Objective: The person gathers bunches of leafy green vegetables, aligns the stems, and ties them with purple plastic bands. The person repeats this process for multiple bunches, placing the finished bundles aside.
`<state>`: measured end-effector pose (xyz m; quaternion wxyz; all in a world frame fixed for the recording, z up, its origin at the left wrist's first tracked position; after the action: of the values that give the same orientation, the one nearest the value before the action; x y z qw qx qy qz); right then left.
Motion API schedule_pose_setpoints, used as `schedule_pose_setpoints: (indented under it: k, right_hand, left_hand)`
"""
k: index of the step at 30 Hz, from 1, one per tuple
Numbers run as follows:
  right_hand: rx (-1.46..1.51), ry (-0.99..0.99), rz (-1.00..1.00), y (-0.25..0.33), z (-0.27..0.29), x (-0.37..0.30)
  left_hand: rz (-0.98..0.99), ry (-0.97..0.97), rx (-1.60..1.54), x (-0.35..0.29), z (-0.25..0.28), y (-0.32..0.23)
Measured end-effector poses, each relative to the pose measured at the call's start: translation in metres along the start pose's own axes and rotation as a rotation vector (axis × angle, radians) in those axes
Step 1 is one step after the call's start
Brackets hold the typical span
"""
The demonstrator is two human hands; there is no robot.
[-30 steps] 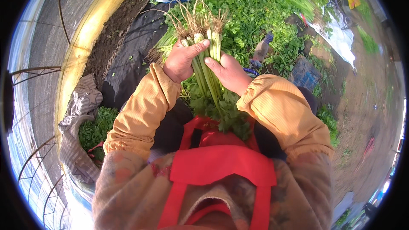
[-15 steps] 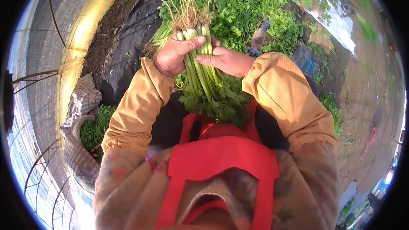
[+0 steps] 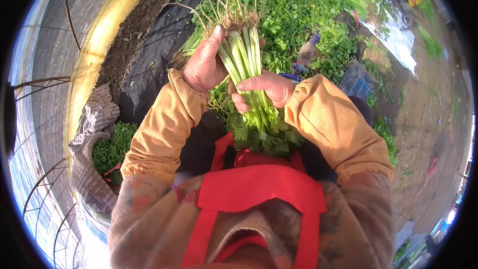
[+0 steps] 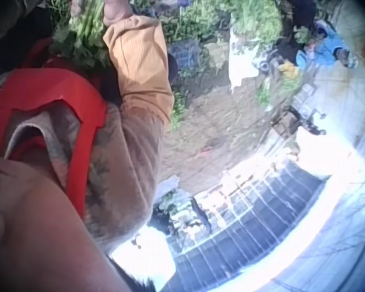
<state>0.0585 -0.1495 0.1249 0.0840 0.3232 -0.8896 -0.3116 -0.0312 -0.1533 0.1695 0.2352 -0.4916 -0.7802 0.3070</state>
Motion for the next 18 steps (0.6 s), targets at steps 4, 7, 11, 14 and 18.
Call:
schedule_pose_setpoints:
  k: [4,7,11,14,18]
  right_hand:
    - [-0.018,-0.038,-0.053,-0.006,0.007,0.001]
    - [-0.082,-0.058,-0.059,-0.004,0.007,0.001]
    - [-0.112,-0.052,-0.091,-0.008,0.006,0.001]
    - [-0.119,-0.02,-0.06,-0.008,0.006,0.004]
    - [-0.176,-0.123,0.017,0.007,0.008,-0.001]
  left_hand:
    - [-0.045,-0.089,0.159,-0.006,-0.001,-0.007]
    - [-0.041,-0.131,0.098,-0.007,0.006,-0.005]
    - [-0.031,-0.178,0.133,-0.01,0.013,-0.002]
    - [-0.026,-0.198,0.173,-0.007,0.018,-0.001]
    - [-0.004,-0.142,0.151,0.0,0.025,0.002]
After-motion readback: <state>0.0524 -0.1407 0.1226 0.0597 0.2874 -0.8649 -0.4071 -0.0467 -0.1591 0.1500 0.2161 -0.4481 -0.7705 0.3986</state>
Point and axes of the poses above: each hand's wrist, its own x-axis towards the middle knuckle, its own z-axis out of the back of the hand, y = z × x, the point moved 10 cm from there along x, towards the middle knuckle, and after that the axes turned 6 degrees about y, right-handed, at the moved point
